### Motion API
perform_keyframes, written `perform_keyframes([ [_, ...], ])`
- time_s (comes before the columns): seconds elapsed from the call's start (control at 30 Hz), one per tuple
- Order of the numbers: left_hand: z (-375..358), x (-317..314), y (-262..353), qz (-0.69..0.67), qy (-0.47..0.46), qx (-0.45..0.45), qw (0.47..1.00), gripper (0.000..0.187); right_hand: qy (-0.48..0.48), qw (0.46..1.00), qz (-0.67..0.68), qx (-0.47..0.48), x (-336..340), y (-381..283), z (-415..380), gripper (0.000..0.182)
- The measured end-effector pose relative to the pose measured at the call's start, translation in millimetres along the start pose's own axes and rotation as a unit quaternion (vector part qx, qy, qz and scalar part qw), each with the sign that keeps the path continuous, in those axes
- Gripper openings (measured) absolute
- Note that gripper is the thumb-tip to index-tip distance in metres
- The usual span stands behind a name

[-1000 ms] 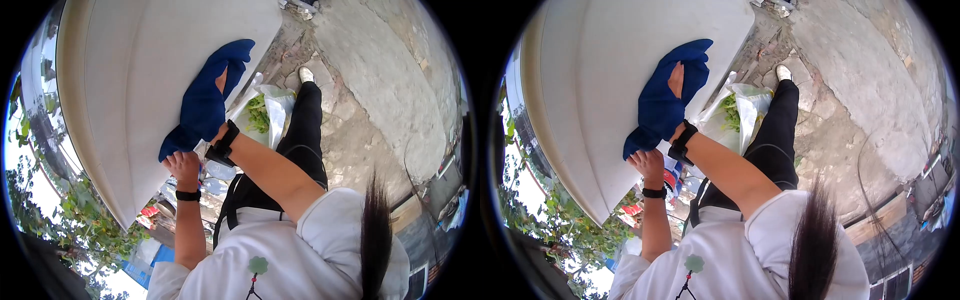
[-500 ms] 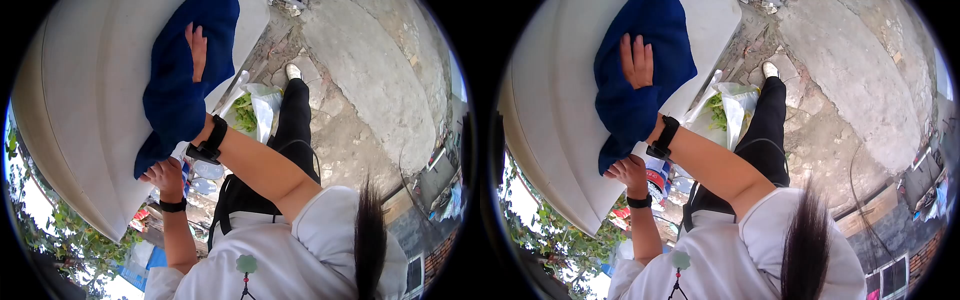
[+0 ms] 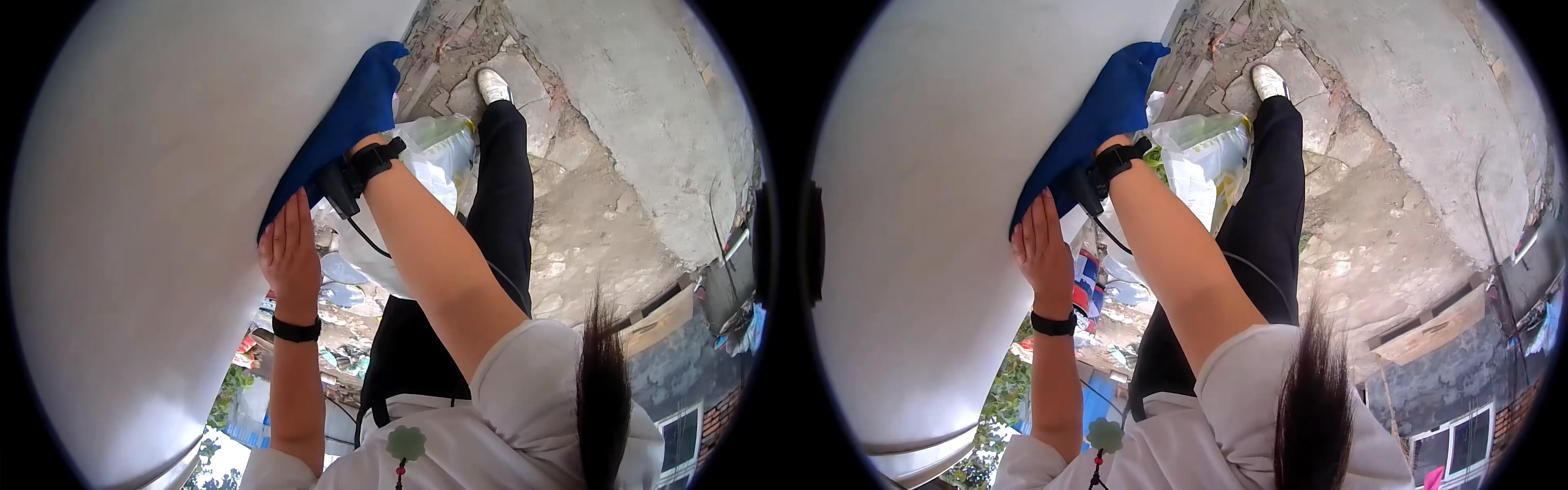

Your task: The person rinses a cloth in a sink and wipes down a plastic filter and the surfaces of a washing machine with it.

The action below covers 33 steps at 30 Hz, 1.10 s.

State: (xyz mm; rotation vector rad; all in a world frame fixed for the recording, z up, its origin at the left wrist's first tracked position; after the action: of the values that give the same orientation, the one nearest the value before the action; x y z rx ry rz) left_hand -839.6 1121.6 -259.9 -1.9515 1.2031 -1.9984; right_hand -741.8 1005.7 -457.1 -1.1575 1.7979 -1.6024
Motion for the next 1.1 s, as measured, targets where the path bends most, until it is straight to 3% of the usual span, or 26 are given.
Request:
perform_keyframes([
  [0.2, -9, -24, 8, 0.015, -0.056, -0.039, 0.998, 0.059, -0.038, 0.998, 0.013, -0.042, -15, 36, -11, 0.039],
  [0.4, -64, -28, -14, 0.053, -0.062, 0.017, 0.997, 0.057, -0.067, 0.998, 0.005, -0.012, -14, -25, -85, 0.039],
  [0.53, -146, -14, -75, 0.076, -0.003, 0.100, 0.992, 0.048, -0.066, 0.995, 0.008, 0.074, -8, -126, -156, 0.039],
  [0.67, -214, -3, -143, 0.072, 0.046, 0.187, 0.979, 0.056, -0.044, 0.974, 0.023, 0.220, -2, -243, -206, 0.039],
  [0.8, -223, 33, -185, 0.029, 0.150, 0.257, 0.954, 0.062, -0.010, 0.932, 0.019, 0.361, 6, -346, -251, 0.039],
  [0.83, -220, 47, -191, 0.016, 0.195, 0.262, 0.945, 0.062, 0.000, 0.921, 0.012, 0.388, 7, -359, -256, 0.039],
  [0.93, -237, 63, -212, 0.022, 0.150, 0.267, 0.952, 0.045, 0.031, 0.889, -0.001, 0.457, 2, -380, -264, 0.039],
  [1.07, -230, 40, -204, 0.081, 0.113, 0.280, 0.950, 0.041, 0.051, 0.861, -0.019, 0.506, -8, -355, -250, 0.039],
  [1.1, -228, 23, -199, 0.084, 0.142, 0.274, 0.948, 0.041, 0.049, 0.861, -0.022, 0.506, -8, -345, -246, 0.039],
])
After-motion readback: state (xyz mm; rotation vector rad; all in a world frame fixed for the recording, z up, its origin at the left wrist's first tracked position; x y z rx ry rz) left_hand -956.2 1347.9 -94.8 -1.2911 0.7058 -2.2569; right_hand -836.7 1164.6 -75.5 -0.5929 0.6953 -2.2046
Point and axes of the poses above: each hand's wrist, its own z-axis towards the middle knuckle, its own x-axis out of the back of the hand, y = z × x, the point moved 3 cm from there along z, towards the middle knuckle, and after that the axes turned 12 degrees about x, right-handed, at the moved point
